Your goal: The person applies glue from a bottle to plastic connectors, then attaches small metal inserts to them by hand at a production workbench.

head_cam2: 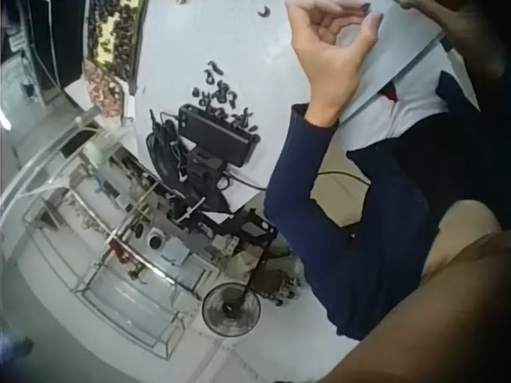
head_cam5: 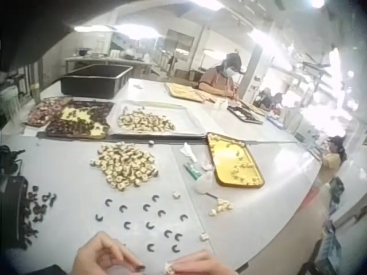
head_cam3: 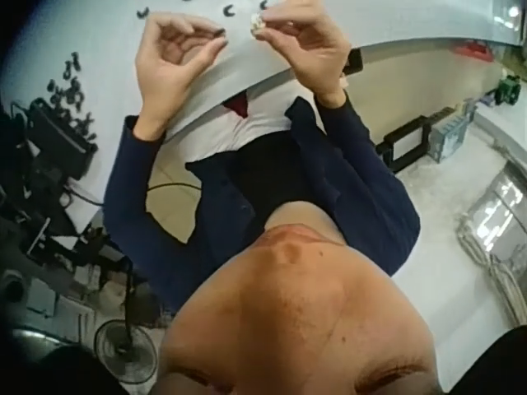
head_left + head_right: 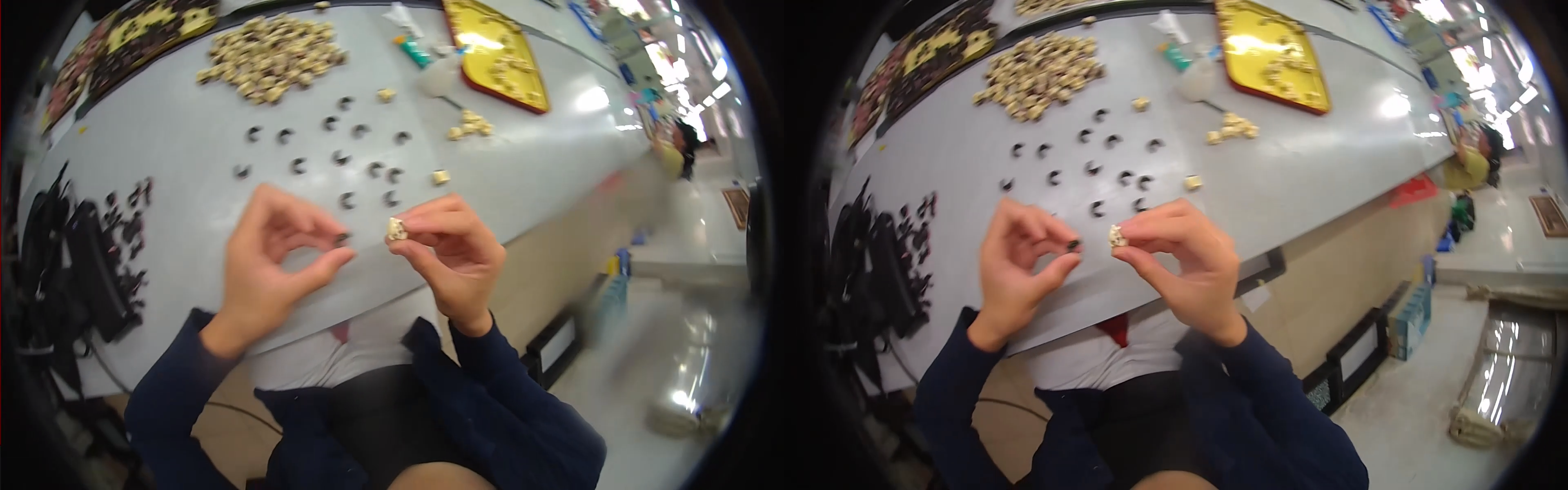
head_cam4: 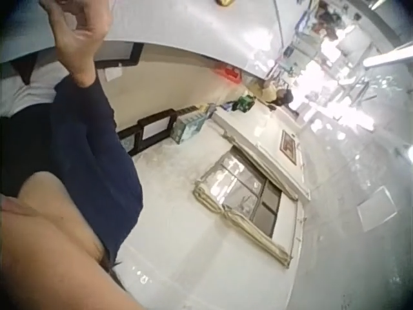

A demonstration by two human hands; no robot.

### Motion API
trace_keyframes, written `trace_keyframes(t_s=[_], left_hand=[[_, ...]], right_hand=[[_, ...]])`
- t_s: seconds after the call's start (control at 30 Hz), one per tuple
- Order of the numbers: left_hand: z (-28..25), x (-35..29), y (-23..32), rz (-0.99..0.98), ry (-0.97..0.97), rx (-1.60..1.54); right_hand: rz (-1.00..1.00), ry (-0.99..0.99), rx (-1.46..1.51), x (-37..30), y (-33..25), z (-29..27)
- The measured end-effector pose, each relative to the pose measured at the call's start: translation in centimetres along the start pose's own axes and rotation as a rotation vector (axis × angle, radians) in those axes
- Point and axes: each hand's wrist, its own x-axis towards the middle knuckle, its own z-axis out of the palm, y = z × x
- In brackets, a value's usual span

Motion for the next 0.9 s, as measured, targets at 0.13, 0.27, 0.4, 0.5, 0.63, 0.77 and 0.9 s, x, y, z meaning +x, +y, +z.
trace_keyframes(t_s=[0.13,0.27,0.4,0.5,0.63,0.77,0.9], left_hand=[[-0.1,0.0,-0.1,-0.049,0.017,-0.026],[-0.4,-0.2,-0.2,0.0,0.039,-0.026],[-0.5,-0.5,0.0,0.083,0.013,0.002],[-0.5,-0.4,-0.4,0.187,0.001,0.029],[-0.3,-0.3,-0.5,0.208,0.01,0.058],[-0.1,-0.2,-0.5,0.225,-0.012,0.109],[-0.3,-0.7,-0.9,0.31,0.032,0.287]], right_hand=[[-0.002,-0.101,0.036,0.0,0.8,1.1],[0.008,-0.126,0.039,-0.1,1.3,1.7],[-0.028,-0.126,0.037,0.0,1.3,2.2],[-0.076,-0.084,-0.009,-0.3,1.8,2.1],[-0.082,-0.038,-0.009,-0.1,1.8,2.2],[-0.11,-0.076,-0.069,-0.2,1.5,1.7],[0.015,-0.12,0.102,-0.2,1.4,1.6]])
